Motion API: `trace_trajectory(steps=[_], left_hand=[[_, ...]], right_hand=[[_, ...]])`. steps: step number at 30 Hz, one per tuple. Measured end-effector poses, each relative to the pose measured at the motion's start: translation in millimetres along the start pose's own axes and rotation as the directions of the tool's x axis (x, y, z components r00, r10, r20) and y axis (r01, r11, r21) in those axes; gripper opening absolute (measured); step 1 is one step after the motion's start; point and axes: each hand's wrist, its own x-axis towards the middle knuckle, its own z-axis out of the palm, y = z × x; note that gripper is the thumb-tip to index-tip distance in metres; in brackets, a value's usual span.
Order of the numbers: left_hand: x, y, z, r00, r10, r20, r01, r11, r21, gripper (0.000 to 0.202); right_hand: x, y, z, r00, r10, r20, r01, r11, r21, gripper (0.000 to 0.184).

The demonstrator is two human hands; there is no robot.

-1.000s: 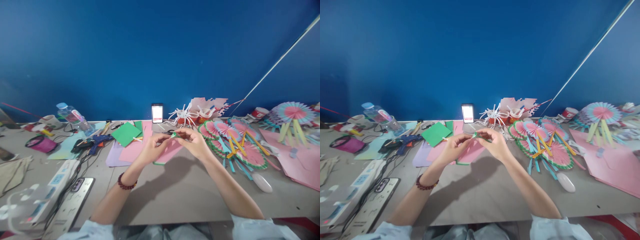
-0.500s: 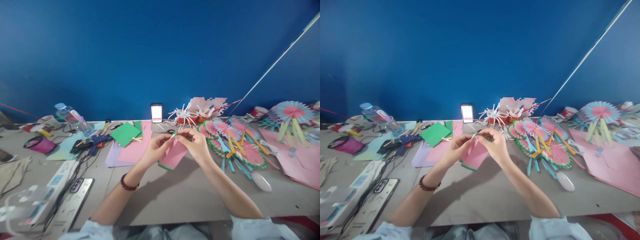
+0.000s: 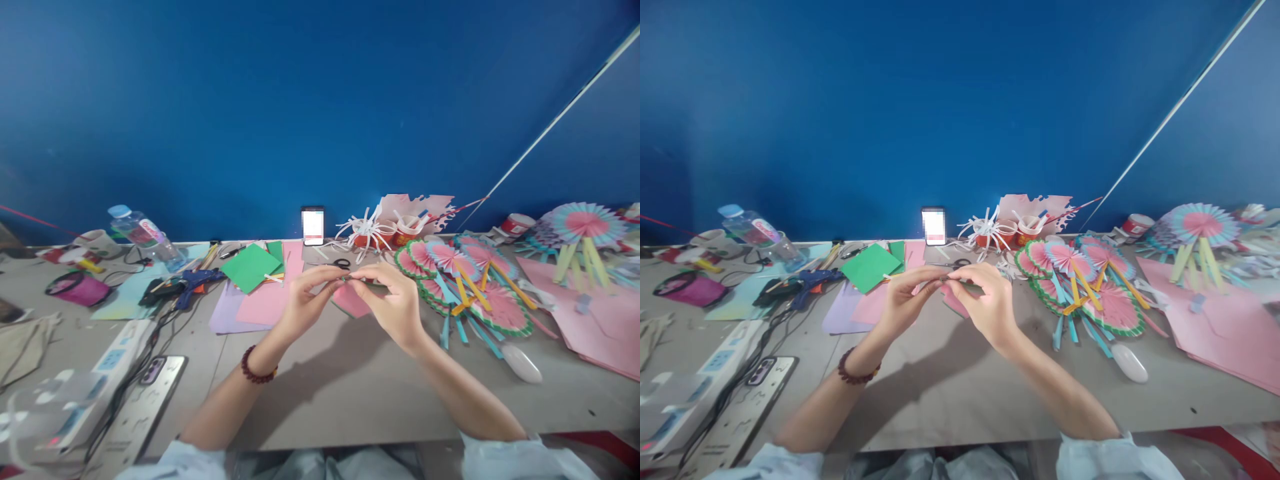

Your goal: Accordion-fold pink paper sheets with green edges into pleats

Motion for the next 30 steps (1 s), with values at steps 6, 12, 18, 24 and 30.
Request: trace_trajectory(steps=[6,12,18,24,30], left_hand=[[-0.6,-2.1,-0.8,0.998,0.060,0.022,-0.060,0.998,0.008,0.018],[-0.5,-4.5,-4.3,0.995,0.075,0.066,-0.077,0.997,0.023,0.023],[3.3,-4.9,-10.0,0.992,0.000,0.123,0.012,0.995,-0.100,0.022],[3.0,3.8,-9.1,0.996,0.075,0.050,-0.078,0.996,0.048,0.018],[3.8,7.4,-6.7,0.995,0.102,0.015,-0.103,0.991,0.085,0.013]], right_hand=[[-0.3,0.3,-0.1,1.000,-0.018,-0.002,0.018,1.000,-0.015,0.006],[-0.9,1.5,-0.3,1.000,-0.005,-0.012,0.005,0.999,-0.047,0.006],[-1.6,0.7,-1.1,1.000,-0.014,0.018,0.015,0.999,-0.049,0.004],[-0.9,-0.2,-1.4,1.000,-0.009,0.029,0.010,0.999,-0.039,0.002],[-2.9,1.5,-0.1,0.997,0.012,0.081,-0.009,0.999,-0.038,0.007]])
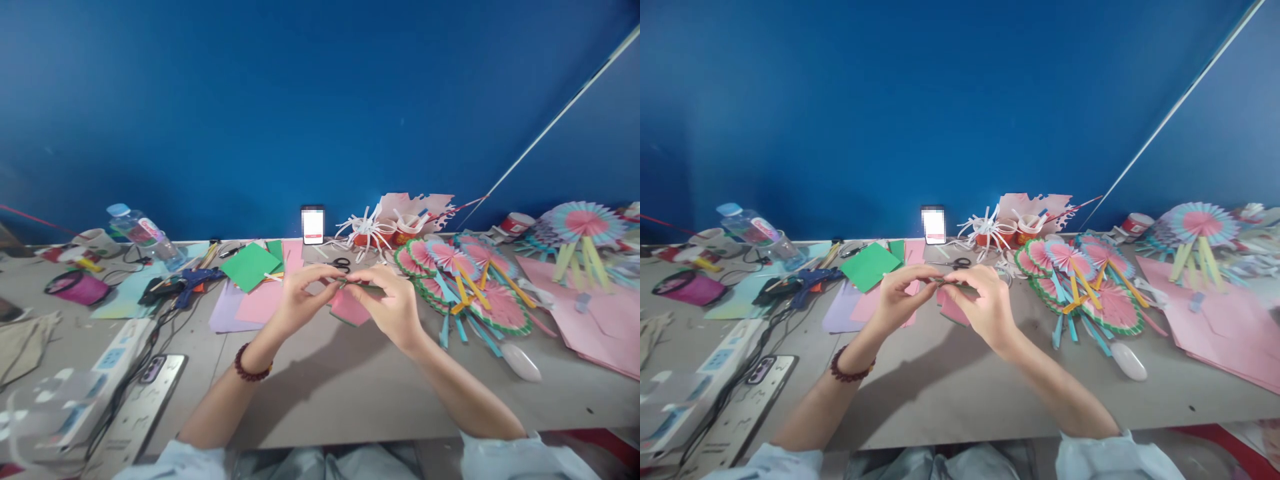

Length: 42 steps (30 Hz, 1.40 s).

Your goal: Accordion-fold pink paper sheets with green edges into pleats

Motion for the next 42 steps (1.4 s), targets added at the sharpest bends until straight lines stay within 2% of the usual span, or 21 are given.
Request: trace_trajectory(steps=[8,13,19,27,30,34,38,42], left_hand=[[0.7,3.7,-1.7,0.998,0.062,-0.023,-0.061,0.998,0.032,0.009],[-0.3,7.2,-3.1,0.993,0.114,0.017,-0.115,0.990,0.083,0.009],[-2.2,6.5,-3.2,0.984,0.174,0.038,-0.177,0.979,0.103,0.008],[-3.8,4.0,-5.8,0.966,0.248,0.067,-0.253,0.965,0.066,0.015],[-2.7,2.6,-7.1,0.971,0.224,0.086,-0.226,0.974,0.015,0.019],[-1.7,-0.8,-7.2,0.987,0.116,0.114,-0.109,0.992,-0.063,0.019],[-2.0,-0.5,-4.5,0.998,0.004,0.065,0.001,0.997,-0.080,0.017],[-2.3,2.5,-3.2,1.000,0.010,0.026,-0.008,0.998,-0.061,0.011]], right_hand=[[1.6,-2.9,-3.3,0.999,-0.046,0.021,0.046,0.999,-0.006,0.006],[4.6,1.6,-5.7,0.992,-0.122,0.039,0.121,0.993,0.013,0.007],[7.4,2.8,-10.4,0.988,-0.130,0.087,0.128,0.991,0.025,0.008],[7.5,-2.0,-13.5,0.963,-0.256,0.087,0.258,0.966,-0.017,0.007],[7.6,-2.7,-13.7,0.957,-0.279,0.079,0.284,0.957,-0.052,0.007],[7.6,-2.8,-12.8,0.958,-0.285,0.027,0.286,0.953,-0.097,0.008],[6.9,-3.6,-11.4,0.956,-0.293,-0.012,0.290,0.950,-0.115,0.009],[6.0,-3.4,-10.2,0.954,-0.300,-0.018,0.295,0.948,-0.122,0.008]])
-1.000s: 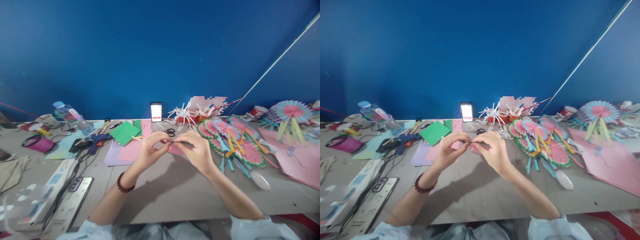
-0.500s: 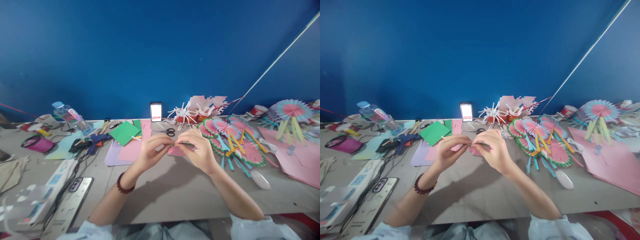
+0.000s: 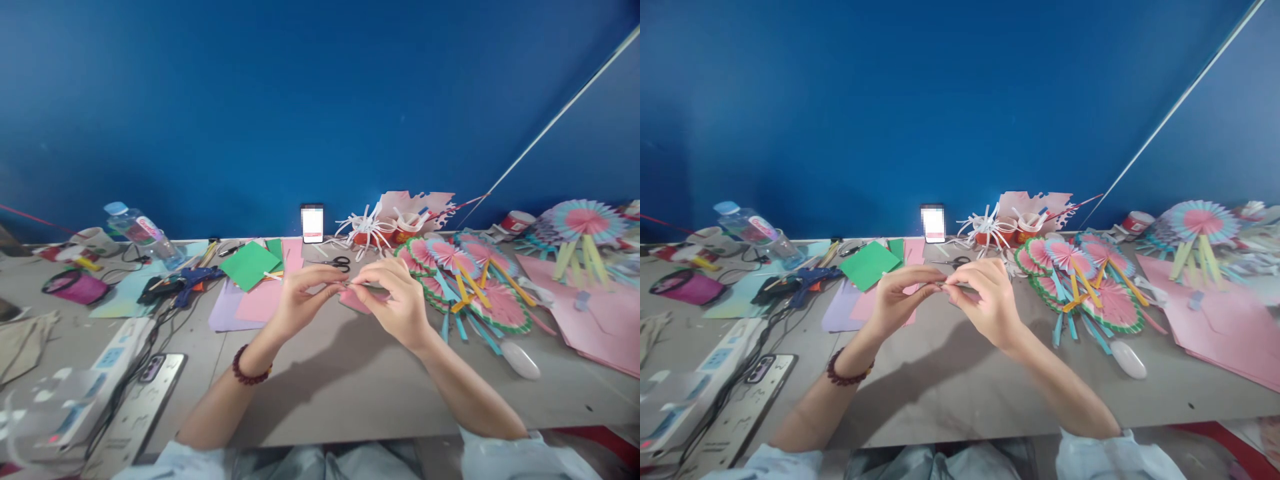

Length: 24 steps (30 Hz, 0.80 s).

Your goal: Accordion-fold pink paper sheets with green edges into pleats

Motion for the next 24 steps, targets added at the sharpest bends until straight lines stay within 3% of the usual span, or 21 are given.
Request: trace_trajectory(steps=[6,14,24], left_hand=[[-0.8,-1.5,-0.8,0.995,0.093,0.021,-0.093,0.995,0.019,0.013],[-0.8,-6.1,0.3,0.999,-0.037,0.007,0.038,0.997,-0.067,0.011],[0.1,-1.9,0.8,1.000,-0.008,0.010,0.009,0.998,-0.063,0.010]], right_hand=[[-0.1,1.8,0.3,0.998,0.062,0.027,-0.063,0.997,0.042,0.007],[-0.2,0.9,-1.0,0.981,0.183,0.057,-0.188,0.977,0.098,0.006],[0.2,-0.9,-1.3,0.974,0.211,0.087,-0.220,0.968,0.118,0.004]])
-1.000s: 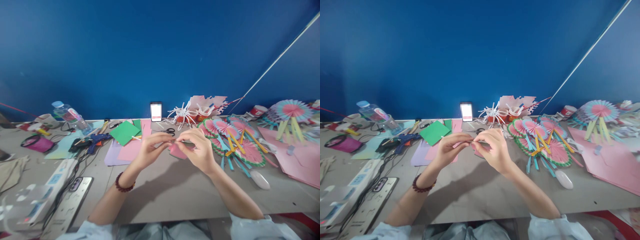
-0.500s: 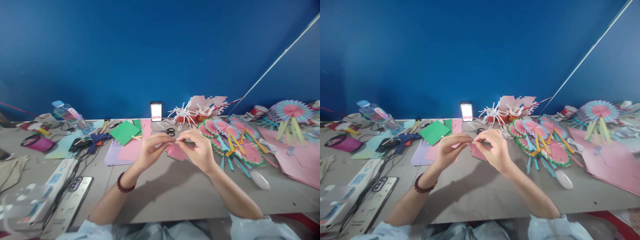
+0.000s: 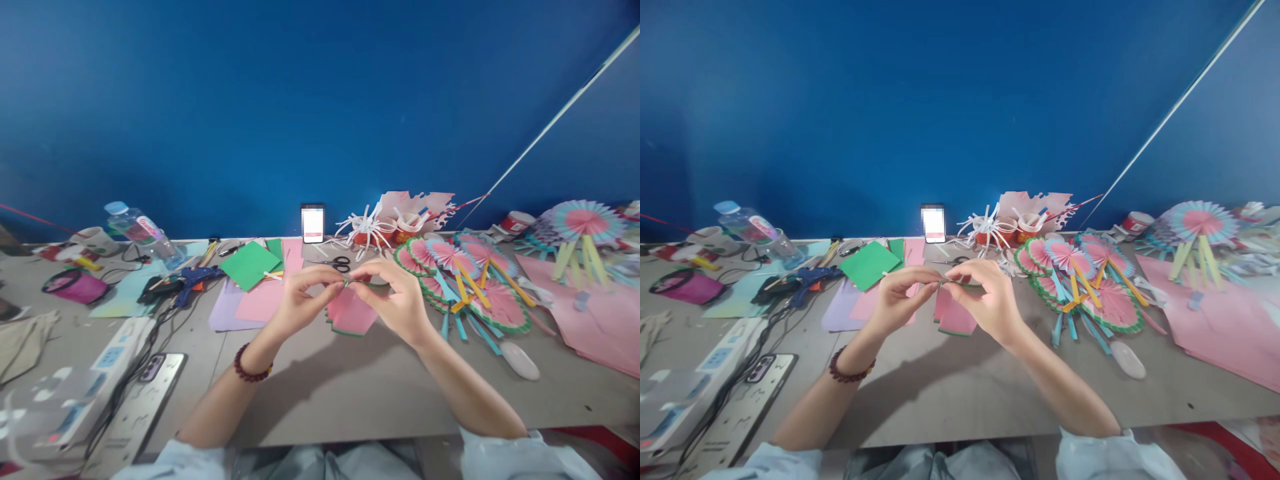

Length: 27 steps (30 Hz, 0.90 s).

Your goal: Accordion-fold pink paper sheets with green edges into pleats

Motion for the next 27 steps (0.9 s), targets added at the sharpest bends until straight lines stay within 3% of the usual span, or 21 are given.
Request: trace_trajectory(steps=[6,27], left_hand=[[-1.2,0.9,0.9,0.999,0.044,-0.013,-0.043,0.997,0.064,0.007],[-1.4,6.3,3.2,0.996,0.083,-0.041,-0.076,0.985,0.155,0.010]], right_hand=[[0.0,-0.1,1.4,0.999,-0.043,0.009,0.042,0.999,0.019,0.011],[-1.0,-0.2,3.9,1.000,0.003,0.021,-0.004,0.998,0.061,0.006]])
